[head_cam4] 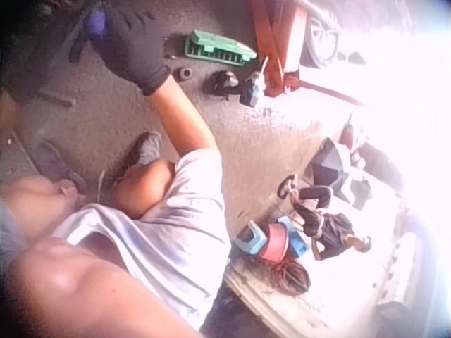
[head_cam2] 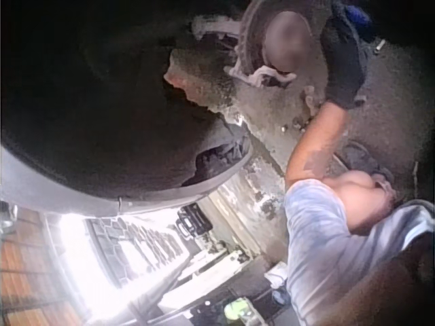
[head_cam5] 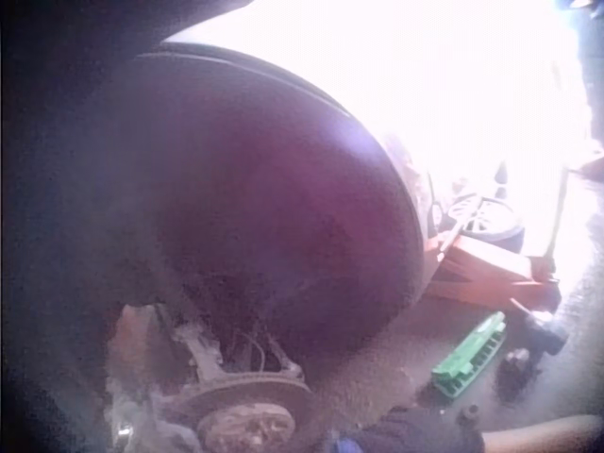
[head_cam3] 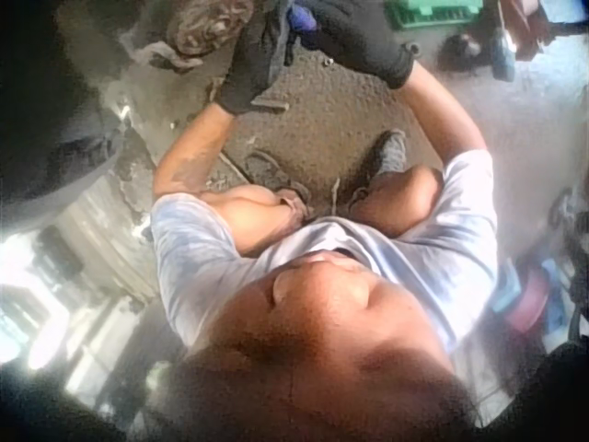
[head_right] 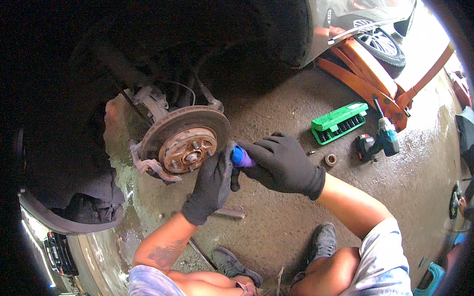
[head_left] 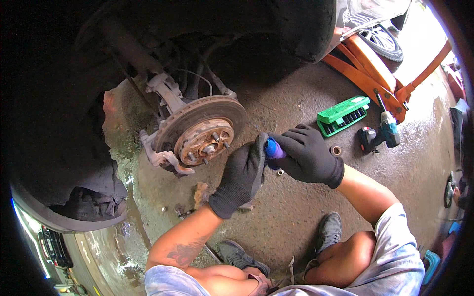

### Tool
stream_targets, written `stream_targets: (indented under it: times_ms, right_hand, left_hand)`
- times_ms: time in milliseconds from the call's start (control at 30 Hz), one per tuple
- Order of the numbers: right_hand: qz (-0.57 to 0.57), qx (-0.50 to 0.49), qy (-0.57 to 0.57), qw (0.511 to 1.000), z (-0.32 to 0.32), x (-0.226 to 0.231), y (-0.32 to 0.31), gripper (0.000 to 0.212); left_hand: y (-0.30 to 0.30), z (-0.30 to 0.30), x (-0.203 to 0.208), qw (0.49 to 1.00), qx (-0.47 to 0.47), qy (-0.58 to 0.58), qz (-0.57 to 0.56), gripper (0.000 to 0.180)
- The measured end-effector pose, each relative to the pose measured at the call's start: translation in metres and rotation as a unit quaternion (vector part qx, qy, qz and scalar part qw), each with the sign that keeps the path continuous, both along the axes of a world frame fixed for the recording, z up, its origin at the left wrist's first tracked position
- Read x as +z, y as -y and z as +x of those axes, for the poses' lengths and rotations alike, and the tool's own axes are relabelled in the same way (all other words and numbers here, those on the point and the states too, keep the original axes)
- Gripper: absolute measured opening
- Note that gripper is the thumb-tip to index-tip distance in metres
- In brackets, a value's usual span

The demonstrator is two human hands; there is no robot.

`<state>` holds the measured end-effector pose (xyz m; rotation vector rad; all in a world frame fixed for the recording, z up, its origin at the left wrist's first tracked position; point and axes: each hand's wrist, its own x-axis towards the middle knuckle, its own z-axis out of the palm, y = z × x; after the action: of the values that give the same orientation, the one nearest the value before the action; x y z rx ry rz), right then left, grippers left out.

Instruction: The person sits on the floor and cleans a metal bolt with a cloth. They then apply thread seal tape to the bolt's threads and insert it into the car's brake assembly. The person repeats this process with a second bolt, cleaning it and wrapping it with tape before installation.

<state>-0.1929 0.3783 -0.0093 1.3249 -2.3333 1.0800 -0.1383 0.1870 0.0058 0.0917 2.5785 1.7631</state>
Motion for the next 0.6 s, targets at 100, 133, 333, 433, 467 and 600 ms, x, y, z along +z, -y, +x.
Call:
stream_targets:
  times_ms: [100,133,333,433,467,600]
  right_hand:
    - [-0.022,0.068,0.171,0.983,-0.002,0.002,0.0,0.037]
    - [-0.031,0.087,0.207,0.974,-0.004,0.002,-0.003,0.036]
    - [0.037,0.216,0.348,0.912,-0.022,0.005,-0.04,0.031]
    - [0.04,0.06,0.401,0.913,-0.033,-0.007,-0.077,0.029]
    - [-0.044,-0.031,0.486,0.872,-0.029,-0.014,-0.089,0.028]
    - [-0.214,-0.084,0.286,0.93,-0.042,-0.044,-0.092,0.039]
  left_hand:
    - [0.011,-0.011,-0.019,0.972,-0.003,-0.186,-0.143,0.038]
    - [0.015,-0.011,-0.016,0.956,-0.034,-0.211,-0.203,0.034]
    - [0.044,0.001,0.023,0.843,-0.164,-0.386,-0.335,0.022]
    - [0.082,0.004,0.026,0.87,-0.067,-0.377,-0.311,0.024]
    - [0.084,0.003,0.018,0.903,-0.008,-0.343,-0.258,0.022]
    - [0.065,-0.006,-0.002,0.918,0.005,-0.309,-0.248,0.021]
